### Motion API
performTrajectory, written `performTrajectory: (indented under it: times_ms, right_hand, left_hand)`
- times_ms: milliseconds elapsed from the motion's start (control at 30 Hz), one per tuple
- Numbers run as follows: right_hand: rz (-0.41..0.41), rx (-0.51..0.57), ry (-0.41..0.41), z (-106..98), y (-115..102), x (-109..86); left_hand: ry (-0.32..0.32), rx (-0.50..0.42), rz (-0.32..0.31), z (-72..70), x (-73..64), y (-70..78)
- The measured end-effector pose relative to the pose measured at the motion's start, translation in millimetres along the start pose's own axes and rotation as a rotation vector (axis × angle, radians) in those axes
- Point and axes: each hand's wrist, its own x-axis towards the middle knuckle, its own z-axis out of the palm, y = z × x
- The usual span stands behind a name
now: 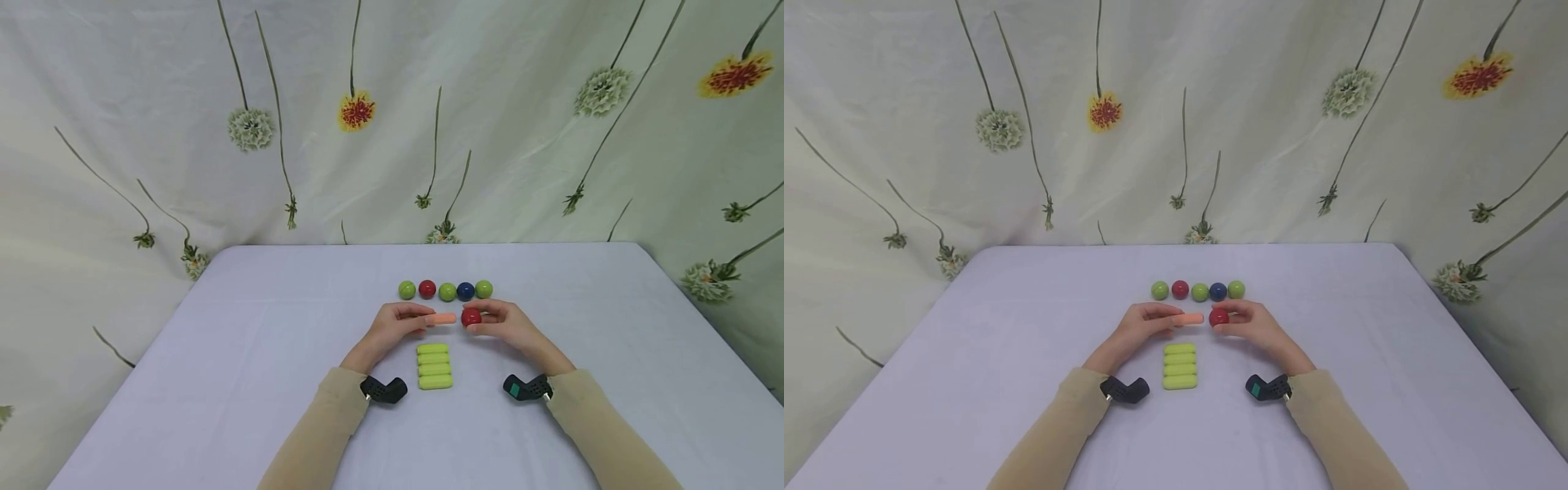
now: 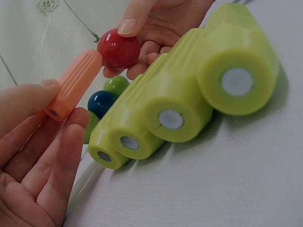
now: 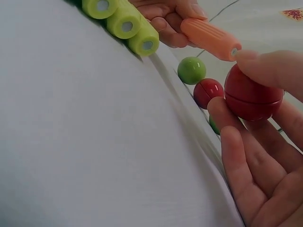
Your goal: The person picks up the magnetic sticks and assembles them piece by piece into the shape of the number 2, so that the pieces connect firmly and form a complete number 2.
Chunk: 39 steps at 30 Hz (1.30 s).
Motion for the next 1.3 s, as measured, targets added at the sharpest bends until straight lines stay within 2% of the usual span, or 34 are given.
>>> performTrajectory:
  times_ms: [167,300,600,933,1300]
  right_hand:
    - [-0.002,0.001,-0.007,0.4,-0.2,0.4]
    - [-0.008,0.002,-0.013,0.4,0.8,0.6]
    - [-0.021,-0.002,-0.018,1.5,1.2,0.3]
    - [-0.028,-0.006,-0.039,1.2,2.4,1.3]
    - [-0.021,-0.035,-0.027,1.2,5.3,3.3]
  left_hand:
    - [-0.015,0.014,-0.007,-4.3,11.0,-14.8]
    - [-0.011,0.04,0.009,-5.2,13.0,-19.2]
    - [-0.007,0.063,0.02,-4.2,12.4,-19.3]
    - [-0.009,0.045,0.012,-4.3,12.6,-19.2]
    - [-0.014,0.08,0.021,-4.1,13.2,-18.1]
